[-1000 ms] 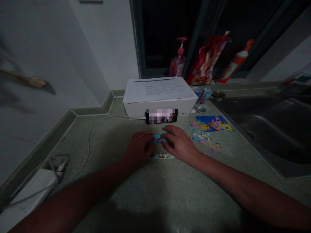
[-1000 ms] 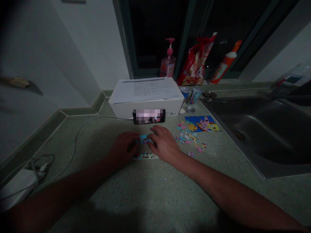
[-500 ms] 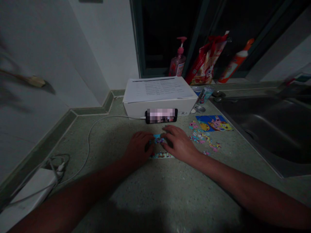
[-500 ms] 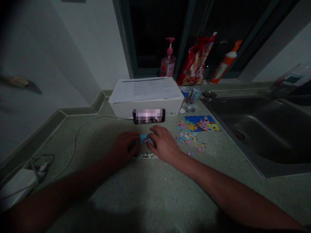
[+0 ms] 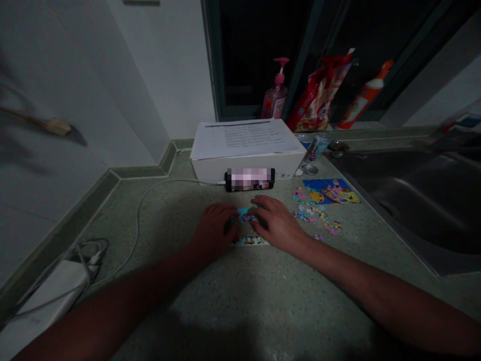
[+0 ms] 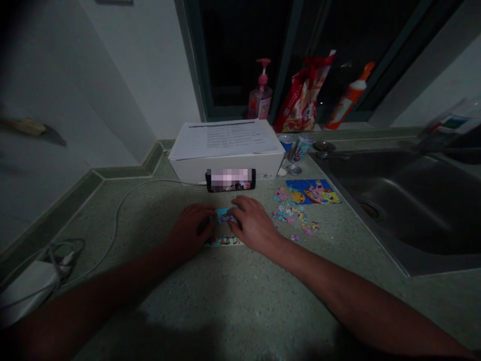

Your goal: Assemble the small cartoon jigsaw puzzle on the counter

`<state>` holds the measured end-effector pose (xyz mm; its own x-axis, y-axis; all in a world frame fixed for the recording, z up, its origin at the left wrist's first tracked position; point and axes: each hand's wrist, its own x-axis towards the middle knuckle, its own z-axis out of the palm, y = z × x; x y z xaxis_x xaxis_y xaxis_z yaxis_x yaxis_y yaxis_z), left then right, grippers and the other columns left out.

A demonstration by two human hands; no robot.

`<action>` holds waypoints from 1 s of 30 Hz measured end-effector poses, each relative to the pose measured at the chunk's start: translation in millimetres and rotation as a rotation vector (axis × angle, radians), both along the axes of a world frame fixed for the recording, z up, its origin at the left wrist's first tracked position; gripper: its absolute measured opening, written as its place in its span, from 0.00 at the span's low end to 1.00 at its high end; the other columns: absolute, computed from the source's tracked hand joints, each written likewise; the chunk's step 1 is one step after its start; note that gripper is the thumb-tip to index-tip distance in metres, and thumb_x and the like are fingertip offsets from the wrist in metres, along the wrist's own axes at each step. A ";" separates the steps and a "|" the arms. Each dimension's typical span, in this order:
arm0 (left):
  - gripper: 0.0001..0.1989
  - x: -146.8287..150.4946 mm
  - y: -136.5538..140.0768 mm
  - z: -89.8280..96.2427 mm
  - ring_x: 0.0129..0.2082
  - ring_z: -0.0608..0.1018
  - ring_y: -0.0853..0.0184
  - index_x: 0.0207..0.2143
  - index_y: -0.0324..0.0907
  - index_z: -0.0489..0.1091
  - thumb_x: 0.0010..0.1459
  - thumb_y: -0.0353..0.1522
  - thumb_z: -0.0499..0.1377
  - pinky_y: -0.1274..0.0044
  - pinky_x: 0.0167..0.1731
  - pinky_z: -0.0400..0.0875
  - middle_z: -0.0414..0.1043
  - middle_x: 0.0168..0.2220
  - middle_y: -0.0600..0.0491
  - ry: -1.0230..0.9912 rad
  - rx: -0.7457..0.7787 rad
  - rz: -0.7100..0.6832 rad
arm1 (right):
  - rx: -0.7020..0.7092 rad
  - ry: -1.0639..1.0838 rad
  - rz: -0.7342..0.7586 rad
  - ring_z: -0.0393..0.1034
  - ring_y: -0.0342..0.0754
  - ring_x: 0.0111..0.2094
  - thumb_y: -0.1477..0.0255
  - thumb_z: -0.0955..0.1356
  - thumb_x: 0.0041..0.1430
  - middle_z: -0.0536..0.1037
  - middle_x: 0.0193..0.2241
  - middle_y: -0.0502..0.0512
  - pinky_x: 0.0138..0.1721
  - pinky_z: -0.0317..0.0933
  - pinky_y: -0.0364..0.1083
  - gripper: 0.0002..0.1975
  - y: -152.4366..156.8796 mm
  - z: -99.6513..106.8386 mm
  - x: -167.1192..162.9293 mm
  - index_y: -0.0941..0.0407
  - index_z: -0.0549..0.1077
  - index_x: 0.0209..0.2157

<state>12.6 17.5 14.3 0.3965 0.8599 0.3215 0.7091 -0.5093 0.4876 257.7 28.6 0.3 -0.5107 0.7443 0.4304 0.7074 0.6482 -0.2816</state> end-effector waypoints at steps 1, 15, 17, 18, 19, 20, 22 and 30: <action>0.12 0.1 -0.6 1.7 0.57 0.83 0.54 0.49 0.55 0.79 0.68 0.30 0.59 0.52 0.62 0.77 0.84 0.54 0.52 0.005 -0.007 0.008 | 0.001 0.005 0.005 0.75 0.65 0.61 0.74 0.71 0.68 0.81 0.57 0.68 0.62 0.71 0.67 0.10 0.1 0.3 0.1 0.56 0.82 0.48; 0.11 -1.7 3.3 -10.9 0.55 0.82 0.56 0.49 0.46 0.77 0.67 0.27 0.62 0.57 0.62 0.75 0.83 0.53 0.49 0.052 0.025 -0.016 | -0.019 0.005 0.009 0.76 0.64 0.59 0.75 0.70 0.69 0.82 0.56 0.67 0.62 0.71 0.67 0.10 2.0 2.3 2.7 0.55 0.84 0.48; 0.10 -1.6 3.6 -11.1 0.55 0.82 0.56 0.49 0.47 0.77 0.67 0.27 0.62 0.57 0.63 0.75 0.83 0.53 0.49 0.054 0.021 -0.010 | -0.013 0.015 0.005 0.76 0.64 0.60 0.74 0.70 0.69 0.82 0.56 0.67 0.63 0.71 0.67 0.11 1.3 2.9 2.5 0.56 0.84 0.49; 0.10 -1.6 3.4 -10.8 0.55 0.82 0.56 0.49 0.47 0.78 0.67 0.27 0.62 0.57 0.63 0.75 0.83 0.53 0.49 0.052 0.019 -0.009 | -0.006 0.018 0.002 0.76 0.64 0.60 0.74 0.70 0.70 0.82 0.56 0.68 0.63 0.71 0.67 0.11 0.8 3.3 2.4 0.57 0.84 0.49; 0.10 -1.5 3.1 -10.2 0.55 0.82 0.56 0.49 0.47 0.78 0.67 0.27 0.62 0.57 0.63 0.75 0.83 0.53 0.49 0.051 0.016 -0.007 | 0.001 0.015 0.002 0.75 0.64 0.60 0.74 0.69 0.70 0.81 0.57 0.68 0.63 0.71 0.67 0.12 0.3 3.9 2.3 0.57 0.84 0.49; 0.10 -1.4 2.6 -9.2 0.55 0.81 0.56 0.49 0.47 0.78 0.67 0.27 0.61 0.56 0.63 0.75 0.83 0.53 0.49 0.047 0.012 -0.005 | 0.007 0.005 0.004 0.75 0.65 0.61 0.75 0.69 0.70 0.81 0.57 0.68 0.63 0.70 0.67 0.12 -0.2 4.4 2.3 0.56 0.85 0.49; 0.11 -1.3 1.3 -6.2 0.56 0.82 0.55 0.49 0.49 0.78 0.68 0.28 0.60 0.54 0.63 0.75 0.83 0.53 0.50 0.038 -0.005 -0.003 | 0.017 -0.020 0.008 0.75 0.65 0.61 0.75 0.69 0.69 0.82 0.57 0.68 0.63 0.70 0.68 0.11 -1.2 5.6 2.2 0.56 0.85 0.47; 0.13 0.4 -1.5 5.3 0.57 0.83 0.54 0.46 0.60 0.79 0.69 0.33 0.58 0.52 0.63 0.76 0.84 0.54 0.57 0.023 -0.070 0.030 | 0.029 -0.049 0.028 0.73 0.65 0.64 0.76 0.70 0.68 0.82 0.57 0.65 0.64 0.69 0.68 0.11 -4.4 10.5 1.6 0.53 0.85 0.47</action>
